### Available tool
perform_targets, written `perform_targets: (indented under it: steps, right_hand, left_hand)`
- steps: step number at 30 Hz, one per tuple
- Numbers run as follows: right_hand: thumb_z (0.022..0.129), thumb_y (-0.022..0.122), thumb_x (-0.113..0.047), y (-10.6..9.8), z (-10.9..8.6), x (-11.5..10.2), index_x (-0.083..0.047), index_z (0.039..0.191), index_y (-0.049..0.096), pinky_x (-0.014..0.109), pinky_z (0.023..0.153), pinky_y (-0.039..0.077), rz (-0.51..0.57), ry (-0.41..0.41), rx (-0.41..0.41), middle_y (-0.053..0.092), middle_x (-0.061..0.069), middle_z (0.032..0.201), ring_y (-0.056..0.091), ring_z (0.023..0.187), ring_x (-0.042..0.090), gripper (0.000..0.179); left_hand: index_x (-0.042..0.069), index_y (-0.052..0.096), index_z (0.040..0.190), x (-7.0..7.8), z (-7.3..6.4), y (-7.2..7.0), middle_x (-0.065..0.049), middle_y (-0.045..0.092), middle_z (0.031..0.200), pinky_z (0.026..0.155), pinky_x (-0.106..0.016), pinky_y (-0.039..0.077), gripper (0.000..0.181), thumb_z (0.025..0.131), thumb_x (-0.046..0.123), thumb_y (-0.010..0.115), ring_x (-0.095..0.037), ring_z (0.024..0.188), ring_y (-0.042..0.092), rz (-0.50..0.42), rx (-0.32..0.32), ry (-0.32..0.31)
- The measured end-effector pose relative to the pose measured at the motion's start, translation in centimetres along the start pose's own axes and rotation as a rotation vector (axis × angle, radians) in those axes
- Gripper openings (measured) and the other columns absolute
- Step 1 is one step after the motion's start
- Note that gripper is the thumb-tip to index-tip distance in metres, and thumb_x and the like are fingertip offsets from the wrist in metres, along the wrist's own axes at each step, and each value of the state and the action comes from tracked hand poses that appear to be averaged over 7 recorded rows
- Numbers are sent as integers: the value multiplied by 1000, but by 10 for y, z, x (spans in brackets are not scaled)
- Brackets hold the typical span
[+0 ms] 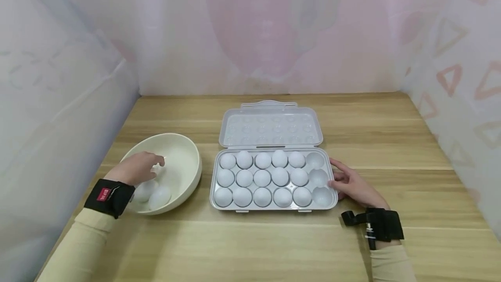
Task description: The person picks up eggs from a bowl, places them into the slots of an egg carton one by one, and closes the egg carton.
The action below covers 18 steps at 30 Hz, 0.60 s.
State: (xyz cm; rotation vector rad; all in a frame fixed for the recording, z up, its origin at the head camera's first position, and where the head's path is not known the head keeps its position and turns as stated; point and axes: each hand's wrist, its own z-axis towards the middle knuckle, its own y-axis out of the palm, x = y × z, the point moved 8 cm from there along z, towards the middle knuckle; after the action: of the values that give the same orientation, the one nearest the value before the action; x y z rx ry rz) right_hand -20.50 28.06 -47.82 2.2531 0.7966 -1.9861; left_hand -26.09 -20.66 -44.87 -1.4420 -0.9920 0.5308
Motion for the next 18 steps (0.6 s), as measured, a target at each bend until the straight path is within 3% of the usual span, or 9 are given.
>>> perform_targets:
  steps: [9,18]
  right_hand:
    - [87,56,-4,0,2,3,-4,145,16,33,56,56,-17,10,9,51,43,113,64,76,20,70]
    - [88,56,-7,-1,2,4,-5,145,14,34,58,56,-20,34,3,49,43,116,64,78,21,71]
  left_hand:
    - [3,63,95,-16,7,18,-15,65,91,65,-35,41,32,65,-9,57,-24,73,51,-34,-90,-40]
    - [1,62,92,-18,11,20,-18,63,90,65,-37,41,33,64,-12,55,-27,74,50,-41,-98,-43]
